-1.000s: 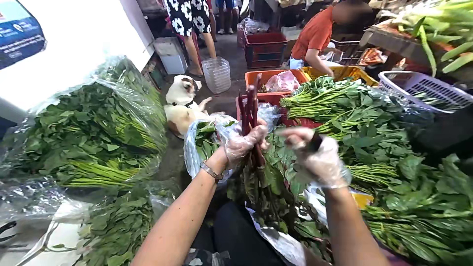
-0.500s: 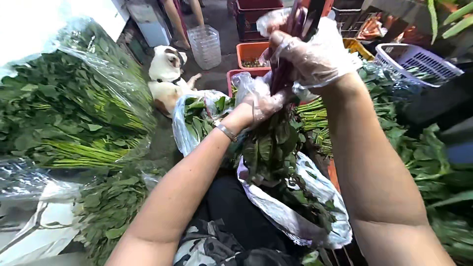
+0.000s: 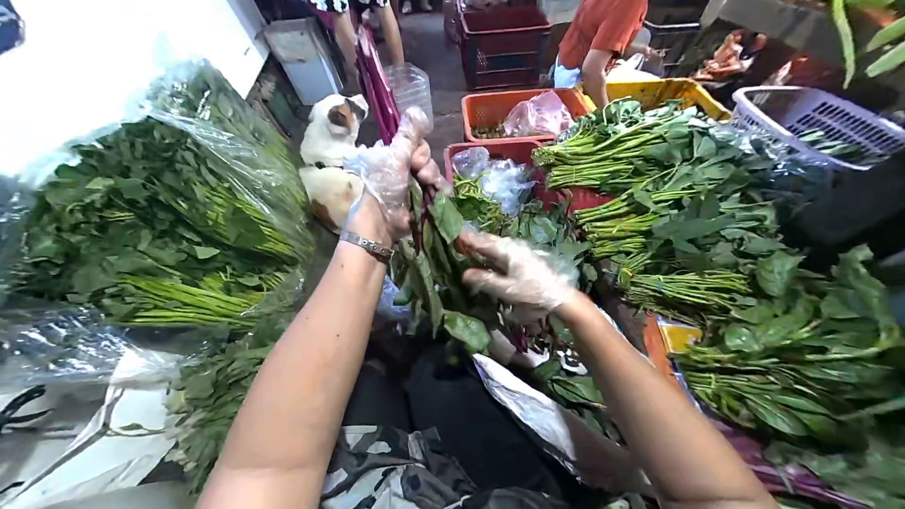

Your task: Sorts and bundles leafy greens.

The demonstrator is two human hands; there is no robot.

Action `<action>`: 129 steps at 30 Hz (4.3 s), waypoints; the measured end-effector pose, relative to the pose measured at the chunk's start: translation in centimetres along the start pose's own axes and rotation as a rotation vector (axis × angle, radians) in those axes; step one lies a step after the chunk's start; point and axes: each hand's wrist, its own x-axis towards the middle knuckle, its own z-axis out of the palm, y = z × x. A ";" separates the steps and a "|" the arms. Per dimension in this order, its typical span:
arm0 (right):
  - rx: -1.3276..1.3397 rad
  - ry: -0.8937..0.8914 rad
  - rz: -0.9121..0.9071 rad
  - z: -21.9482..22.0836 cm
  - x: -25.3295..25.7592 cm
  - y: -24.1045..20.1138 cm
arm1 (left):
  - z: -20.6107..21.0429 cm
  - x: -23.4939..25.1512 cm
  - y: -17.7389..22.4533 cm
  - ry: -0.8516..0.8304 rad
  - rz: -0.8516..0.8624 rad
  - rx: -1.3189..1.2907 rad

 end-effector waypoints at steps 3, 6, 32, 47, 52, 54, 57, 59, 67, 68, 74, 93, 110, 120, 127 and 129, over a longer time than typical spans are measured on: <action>0.107 0.252 0.017 -3.8 1.6 -0.2 | 0.2 -0.9 0.2 -0.020 -0.055 0.194; 0.135 0.456 0.109 -6.6 4.8 -2.7 | 3.6 -1.9 -0.4 -0.088 -0.054 0.834; 0.102 -0.194 0.927 -2.4 -6.6 7.9 | 1.4 0.6 6.9 -0.313 -0.143 1.866; -0.230 0.116 0.838 0.7 9.1 8.6 | -1.5 11.6 -10.7 -0.670 -0.335 1.851; -0.223 0.026 0.969 2.2 10.1 11.0 | -1.8 11.5 -12.7 -0.698 -0.452 1.852; -0.200 0.013 0.950 2.3 10.1 11.3 | -2.2 11.7 -13.2 -0.699 -0.469 1.850; -0.205 -0.024 0.955 1.9 10.3 10.9 | -3.3 12.2 -13.9 -0.729 -0.432 1.857; -0.199 -0.021 0.960 1.7 10.8 11.0 | -3.4 12.4 -14.0 -0.720 -0.409 1.848; -0.254 -0.137 0.964 3.0 9.3 10.9 | -5.5 9.5 -14.8 -0.617 -0.415 1.744; -0.253 -0.171 0.982 3.1 8.6 10.8 | -5.2 8.9 -14.2 -0.572 -0.426 1.734; -0.233 0.008 0.924 3.3 5.1 10.5 | -4.5 9.5 -1.3 -0.244 -0.107 1.626; 0.385 0.278 -0.263 -0.3 5.1 -7.2 | -5.9 -6.9 3.5 -0.351 0.665 1.002; 0.385 0.197 -0.360 4.3 5.3 -5.3 | -5.6 -8.6 0.5 -0.405 0.480 0.916; -0.018 0.270 -0.199 1.5 9.6 -6.9 | -3.1 -9.6 2.6 0.087 0.088 1.415; -0.070 0.225 -0.192 -3.6 6.5 -6.0 | -10.0 -5.5 4.9 -0.092 0.454 0.465; -0.224 0.141 0.018 -4.1 0.8 -2.3 | -13.3 -5.4 7.2 -0.140 0.441 0.264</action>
